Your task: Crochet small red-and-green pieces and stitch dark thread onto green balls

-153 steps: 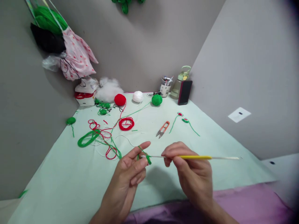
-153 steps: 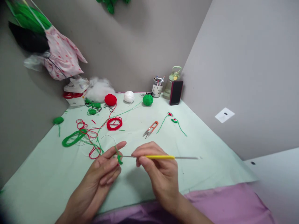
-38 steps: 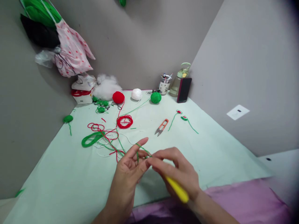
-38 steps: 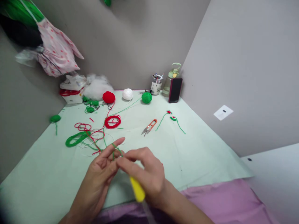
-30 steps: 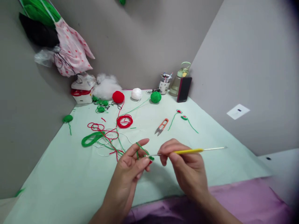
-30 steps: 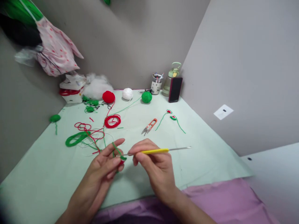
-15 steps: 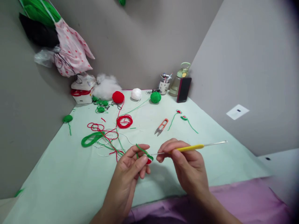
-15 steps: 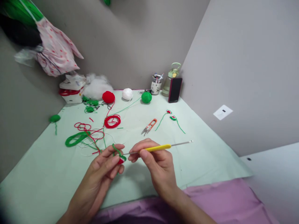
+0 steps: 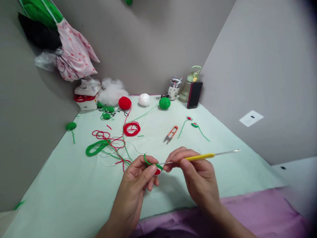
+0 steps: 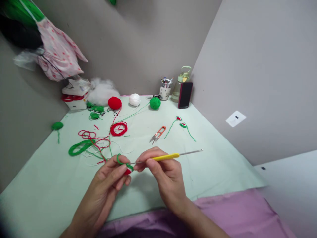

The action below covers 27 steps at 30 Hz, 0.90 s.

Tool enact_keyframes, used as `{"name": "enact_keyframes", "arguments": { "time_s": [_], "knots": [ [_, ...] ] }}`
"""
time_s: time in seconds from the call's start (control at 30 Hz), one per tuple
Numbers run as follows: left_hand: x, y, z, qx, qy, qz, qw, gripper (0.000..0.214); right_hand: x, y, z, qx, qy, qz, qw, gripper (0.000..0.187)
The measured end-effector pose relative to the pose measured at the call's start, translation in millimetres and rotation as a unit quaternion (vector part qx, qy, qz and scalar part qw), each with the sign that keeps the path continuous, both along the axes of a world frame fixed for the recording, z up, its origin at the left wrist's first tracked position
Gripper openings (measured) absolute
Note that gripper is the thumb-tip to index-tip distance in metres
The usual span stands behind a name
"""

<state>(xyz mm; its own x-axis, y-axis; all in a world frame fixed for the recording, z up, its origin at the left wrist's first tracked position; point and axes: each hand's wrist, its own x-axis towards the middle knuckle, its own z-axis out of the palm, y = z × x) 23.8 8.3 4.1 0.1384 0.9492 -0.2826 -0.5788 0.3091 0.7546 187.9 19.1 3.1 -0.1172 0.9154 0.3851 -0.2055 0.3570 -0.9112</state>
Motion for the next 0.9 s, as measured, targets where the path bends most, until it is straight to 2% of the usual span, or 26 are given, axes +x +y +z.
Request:
{"name": "enact_keyframes", "arguments": {
  "time_s": [0.17, 0.33, 0.47, 0.77, 0.9],
  "knots": [
    [-0.9, 0.0, -0.3, 0.002, 0.021, -0.009, 1.000, 0.019, 1.4, -1.9, 2.3, 0.019, -0.030, -0.011, 0.999, 0.020],
    [-1.0, -2.0, -3.8, 0.022, 0.076, 0.005, 0.997, 0.021, 0.5, -4.3, 5.9, 0.069, -0.093, -0.038, 0.993, 0.020],
    [-0.1, -3.5, -4.9, 0.026, 0.093, 0.018, 0.995, 0.021, -2.8, -4.6, 4.9, 0.095, -0.089, -0.052, 0.990, 0.022],
    [0.6, -4.0, 0.2, 0.020, 0.087, 0.009, 0.996, 0.023, -3.8, -3.8, -2.1, 0.020, -0.019, -0.029, 0.999, 0.022],
    [0.3, -4.3, 0.0, 0.019, 0.091, 0.009, 0.996, 0.024, -4.6, -4.0, -2.2, 0.020, -0.011, -0.033, 0.999, 0.021]
  ]
}}
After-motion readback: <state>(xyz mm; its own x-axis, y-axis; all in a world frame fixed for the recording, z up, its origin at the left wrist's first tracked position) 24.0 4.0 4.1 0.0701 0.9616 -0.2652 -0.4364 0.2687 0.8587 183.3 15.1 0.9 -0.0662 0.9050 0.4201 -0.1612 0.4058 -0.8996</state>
